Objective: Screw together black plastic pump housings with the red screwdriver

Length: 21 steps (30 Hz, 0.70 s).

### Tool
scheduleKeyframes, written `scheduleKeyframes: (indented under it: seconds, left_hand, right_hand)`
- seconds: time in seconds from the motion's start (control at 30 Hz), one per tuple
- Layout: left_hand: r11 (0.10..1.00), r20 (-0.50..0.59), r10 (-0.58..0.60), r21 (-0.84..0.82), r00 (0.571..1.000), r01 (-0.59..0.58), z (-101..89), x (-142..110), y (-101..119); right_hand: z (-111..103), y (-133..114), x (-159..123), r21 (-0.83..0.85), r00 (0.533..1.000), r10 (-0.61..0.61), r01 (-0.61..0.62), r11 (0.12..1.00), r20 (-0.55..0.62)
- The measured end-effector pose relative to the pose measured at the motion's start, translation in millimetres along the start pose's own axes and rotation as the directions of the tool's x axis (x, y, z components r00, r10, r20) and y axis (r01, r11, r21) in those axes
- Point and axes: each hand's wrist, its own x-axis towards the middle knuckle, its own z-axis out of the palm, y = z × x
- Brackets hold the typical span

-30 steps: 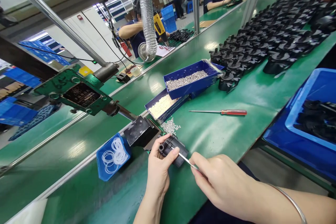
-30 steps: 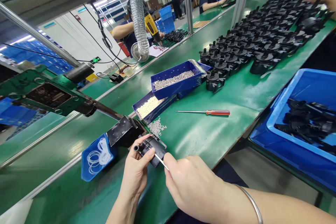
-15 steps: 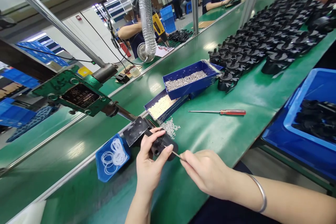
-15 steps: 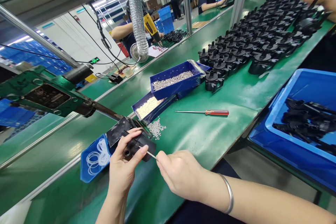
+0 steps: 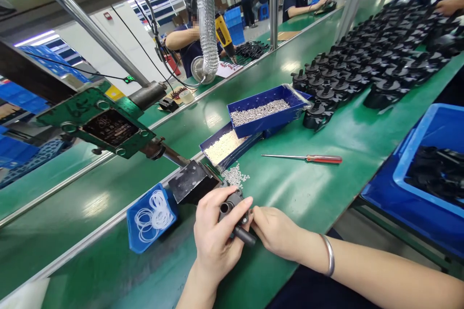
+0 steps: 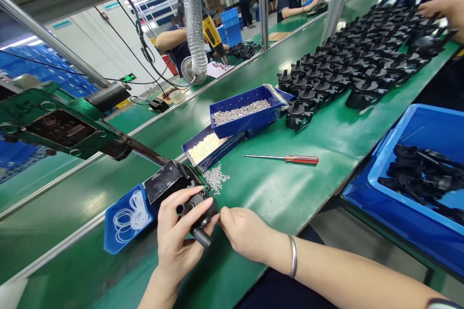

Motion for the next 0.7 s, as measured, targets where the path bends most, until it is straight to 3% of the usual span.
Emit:
scheduleKeyframes:
  seconds: [0.1, 0.2, 0.3, 0.4, 0.7]
  left_hand:
    - [0.997, -0.058, 0.019, -0.079, 0.998, -0.023, 3.9, -2.0, -1.8]
    - [0.975, -0.108, -0.088, -0.214, 0.99, 0.063, 7.2, -4.3, -3.8]
    - [0.98, -0.039, -0.144, -0.141, 0.989, 0.138, 4.7, -3.4, -5.5]
    - [0.997, 0.014, -0.077, -0.027, 0.997, 0.077, -1.8, 1.1, -6.8]
    - [0.988, 0.056, -0.09, -0.118, 0.994, 0.096, -4.6, 9.4, -7.0]
  right_hand:
    - [-1.1, 0.6, 3.3, 0.023, 1.0, 0.022, -0.022, 0.999, 0.015]
    - [-1.1, 1.1, 4.4, 0.026, 0.999, 0.04, -0.041, 0.999, 0.02]
    - [-0.3, 1.2, 4.7, 0.023, 0.999, 0.05, -0.05, 0.998, 0.018]
    - [0.4, 1.4, 5.6, 0.025, 0.999, 0.049, -0.049, 0.998, 0.024]
    - [0.9, 2.8, 7.9, 0.032, 0.996, 0.069, -0.07, 0.997, 0.055]
